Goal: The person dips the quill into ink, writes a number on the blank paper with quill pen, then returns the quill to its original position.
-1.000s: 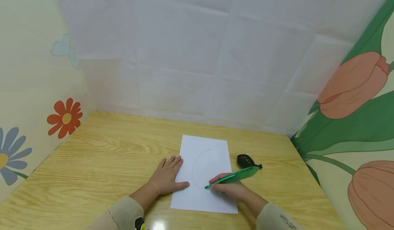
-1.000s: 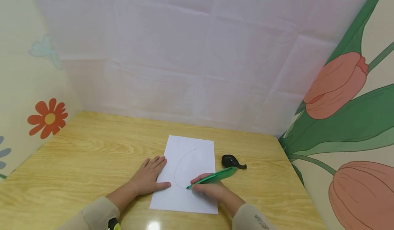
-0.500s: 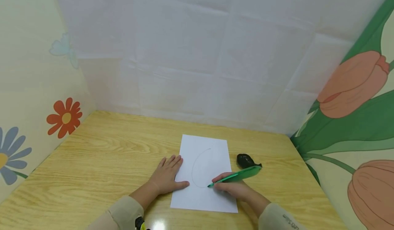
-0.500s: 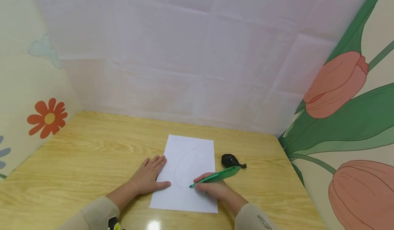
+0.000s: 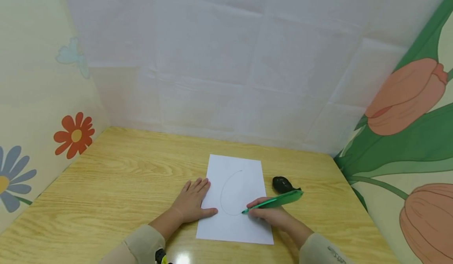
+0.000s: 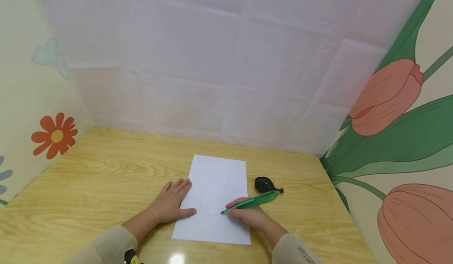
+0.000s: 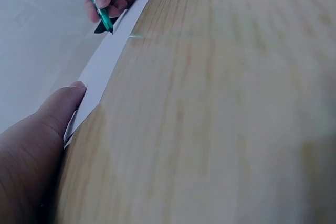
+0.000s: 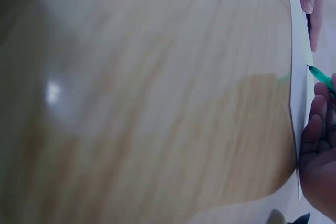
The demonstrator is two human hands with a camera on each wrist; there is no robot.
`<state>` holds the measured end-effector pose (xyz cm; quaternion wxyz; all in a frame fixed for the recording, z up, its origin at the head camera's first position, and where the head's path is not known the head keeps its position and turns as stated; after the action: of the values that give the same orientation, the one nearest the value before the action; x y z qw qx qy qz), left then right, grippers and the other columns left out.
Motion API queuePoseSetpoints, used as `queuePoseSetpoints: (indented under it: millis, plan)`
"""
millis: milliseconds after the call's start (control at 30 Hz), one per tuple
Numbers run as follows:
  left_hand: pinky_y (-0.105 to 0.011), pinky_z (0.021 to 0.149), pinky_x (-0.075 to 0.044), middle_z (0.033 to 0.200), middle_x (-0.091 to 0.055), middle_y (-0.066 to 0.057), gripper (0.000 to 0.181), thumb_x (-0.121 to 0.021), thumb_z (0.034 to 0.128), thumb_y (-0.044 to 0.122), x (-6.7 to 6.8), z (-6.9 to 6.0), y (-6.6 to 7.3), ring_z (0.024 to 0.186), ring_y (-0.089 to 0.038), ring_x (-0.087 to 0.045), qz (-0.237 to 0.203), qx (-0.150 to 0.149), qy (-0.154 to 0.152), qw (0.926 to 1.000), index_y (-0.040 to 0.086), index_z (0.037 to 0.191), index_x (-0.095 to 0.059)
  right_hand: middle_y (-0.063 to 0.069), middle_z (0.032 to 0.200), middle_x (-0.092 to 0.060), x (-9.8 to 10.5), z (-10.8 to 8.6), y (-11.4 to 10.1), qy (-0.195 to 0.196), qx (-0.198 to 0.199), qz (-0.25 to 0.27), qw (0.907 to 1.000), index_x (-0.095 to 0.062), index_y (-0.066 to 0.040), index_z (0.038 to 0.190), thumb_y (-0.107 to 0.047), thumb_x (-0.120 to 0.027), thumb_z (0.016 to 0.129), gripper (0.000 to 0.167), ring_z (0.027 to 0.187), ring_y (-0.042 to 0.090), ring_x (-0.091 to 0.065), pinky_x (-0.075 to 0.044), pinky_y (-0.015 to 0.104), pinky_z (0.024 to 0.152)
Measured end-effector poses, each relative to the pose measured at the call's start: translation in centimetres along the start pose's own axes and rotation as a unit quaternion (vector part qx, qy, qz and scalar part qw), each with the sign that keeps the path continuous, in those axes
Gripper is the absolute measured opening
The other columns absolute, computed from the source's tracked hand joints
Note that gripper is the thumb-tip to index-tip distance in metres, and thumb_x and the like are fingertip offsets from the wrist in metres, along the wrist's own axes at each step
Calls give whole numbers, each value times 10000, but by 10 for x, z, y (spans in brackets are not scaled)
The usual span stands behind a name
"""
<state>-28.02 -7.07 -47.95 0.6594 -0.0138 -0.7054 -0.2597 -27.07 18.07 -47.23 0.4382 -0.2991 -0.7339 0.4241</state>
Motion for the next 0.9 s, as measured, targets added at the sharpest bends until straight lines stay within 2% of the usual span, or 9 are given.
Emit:
queuePoseSetpoints:
  millis: [367, 700, 900]
  plan:
    - [-557, 1226, -116, 1603, -304, -122, 984, -587, 830, 690, -1, 0, 0, 1508, -322, -222, 35, -33, 12, 10000, 24, 1512, -343, -51, 854, -667, 7, 1, 1, 238, -83, -102, 9996, -703, -12, 1086, -175, -730, 842, 294, 732, 122, -486, -419, 243, 663]
    - [-564, 1223, -115, 1598, -307, -139, 994, -595, 826, 689, 0, 1, -1, 1505, -338, -221, -25, -63, 36, 10000, 10, 1507, -344, -21, 952, -702, 12, 3, 3, 263, -108, -62, 9996, -695, -8, 1105, -193, -720, 858, 310, 781, 125, -515, -433, 262, 711]
    - [-563, 1227, -82, 1605, -288, -143, 1027, -550, 825, 734, -2, 0, -1, 1509, -343, -205, -1, -132, 29, 9999, 12, 1518, -319, -5, 963, -710, 15, 7, 6, 342, -52, -134, 9993, -697, -9, 1100, -199, -728, 851, 315, 784, 122, -529, -441, 259, 710]
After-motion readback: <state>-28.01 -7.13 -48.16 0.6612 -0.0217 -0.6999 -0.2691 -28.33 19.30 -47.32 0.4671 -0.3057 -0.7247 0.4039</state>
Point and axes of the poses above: each hand's wrist, its own z-axis towards the middle knuckle, its own x-axis out of the back of the hand, y = z × x, the point moved 6 cm from there along z, towards the middle knuckle
